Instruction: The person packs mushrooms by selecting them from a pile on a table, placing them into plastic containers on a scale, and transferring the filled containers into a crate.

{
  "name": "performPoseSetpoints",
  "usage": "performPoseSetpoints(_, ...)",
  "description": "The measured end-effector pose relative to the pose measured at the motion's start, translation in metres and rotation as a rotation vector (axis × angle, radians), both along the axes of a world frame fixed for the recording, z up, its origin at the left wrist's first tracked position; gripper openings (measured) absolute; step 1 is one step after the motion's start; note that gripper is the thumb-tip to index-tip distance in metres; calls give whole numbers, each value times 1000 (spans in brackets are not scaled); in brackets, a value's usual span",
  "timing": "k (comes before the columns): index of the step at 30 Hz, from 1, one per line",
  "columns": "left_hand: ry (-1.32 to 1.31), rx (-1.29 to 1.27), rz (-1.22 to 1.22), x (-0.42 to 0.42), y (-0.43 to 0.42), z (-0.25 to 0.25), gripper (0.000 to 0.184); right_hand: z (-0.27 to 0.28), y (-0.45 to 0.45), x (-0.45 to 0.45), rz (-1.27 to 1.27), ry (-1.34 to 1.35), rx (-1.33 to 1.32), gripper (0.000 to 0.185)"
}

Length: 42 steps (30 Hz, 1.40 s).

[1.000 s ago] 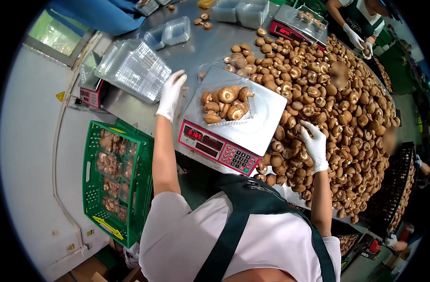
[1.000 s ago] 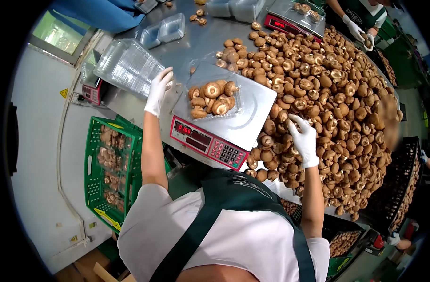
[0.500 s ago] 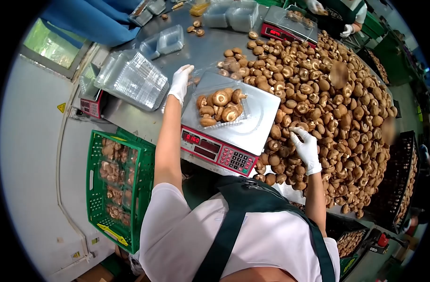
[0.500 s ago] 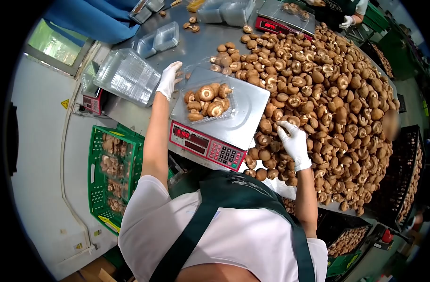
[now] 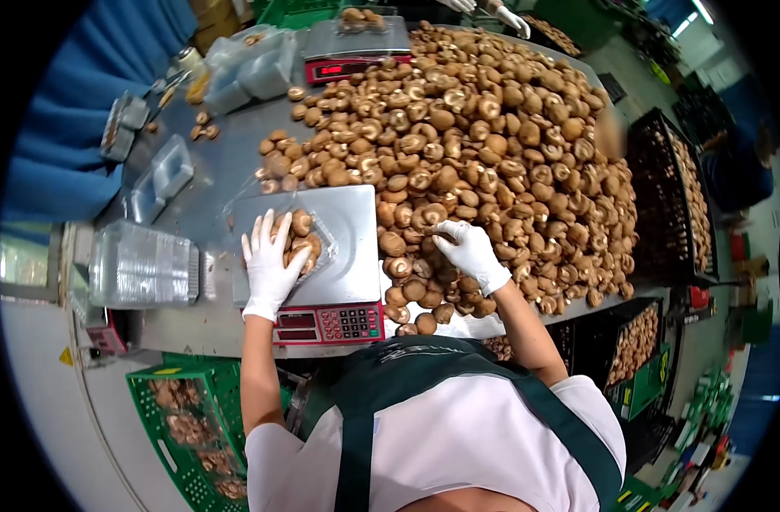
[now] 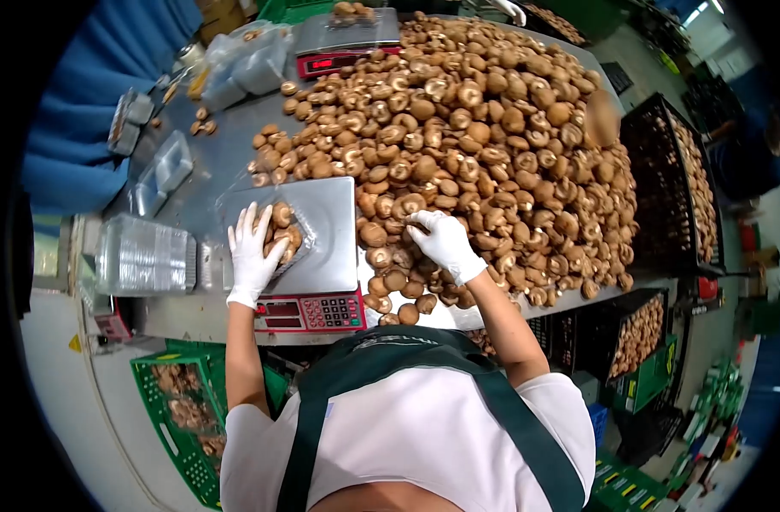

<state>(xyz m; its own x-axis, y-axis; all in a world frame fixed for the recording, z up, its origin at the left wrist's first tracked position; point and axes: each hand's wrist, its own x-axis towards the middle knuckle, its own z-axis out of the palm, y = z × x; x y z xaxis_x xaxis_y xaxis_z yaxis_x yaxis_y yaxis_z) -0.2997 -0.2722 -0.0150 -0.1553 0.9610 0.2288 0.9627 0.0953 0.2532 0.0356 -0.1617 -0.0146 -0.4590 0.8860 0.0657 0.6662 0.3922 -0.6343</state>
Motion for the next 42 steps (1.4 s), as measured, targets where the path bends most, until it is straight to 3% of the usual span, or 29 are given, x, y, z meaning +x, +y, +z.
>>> performPoseSetpoints(2, 0, -29, 18, 4, 0, 3, 64, 13, -4, 10, -85, -64, 29, 18)
performPoseSetpoints(4, 4, -38, 14, 4, 1, 0, 65, 15, 2, 26, -134, -66, 254, 15)
performPoseSetpoints(8, 7, -45, 4, 5, 3, 3, 65, 11, 33, 59, -330, -280, 647, 32)
performPoseSetpoints(10, 5, -47, 22, 5, 7, 0, 66, 21, 44, 64, -341, -492, 498, 38)
performPoseSetpoints(12, 5, -35, 11, 6, 14, 0, 66, 20, 53, 68, -284, -520, 501, 38)
performPoseSetpoints(13, -20, -34, 16, 7, 15, 1, 66, 24, 56, 70, -300, -485, 398, 38)
performPoseSetpoints(16, -56, -17, 29, 10, 13, 10, 64, 33, 56, 73, -390, -372, 409, 38)
performPoseSetpoints(18, -220, 172, -6, 8, 8, 12, 59, 28, 58, 77, -404, -368, 390, 40)
performPoseSetpoints(20, -234, 238, 54, 11, 3, 19, 47, 26, 58, 79, -344, -287, 655, 40)
performPoseSetpoints(22, -302, 271, 83, 9, -3, 20, 42, 32, 49, 75, -221, -110, 567, 38)
performPoseSetpoints(25, -347, 288, 127, 8, -10, 20, 41, 22, 39, 67, -116, -331, 523, 33)
performPoseSetpoints(31, -344, 277, 189, 6, -19, 13, 38, 21, 35, 52, -134, -209, 587, 28)
performPoseSetpoints(36, -366, 332, 189, 12, -15, 12, 36, 20, 56, 0, -69, -249, 466, 60)
performPoseSetpoints(39, -366, 330, 190, 13, -16, 15, 36, 7, 75, -22, -81, -406, 367, 61)
performPoseSetpoints(42, -334, 350, 237, 1, -27, 16, 36, 10, 78, -17, -163, -126, 349, 51)
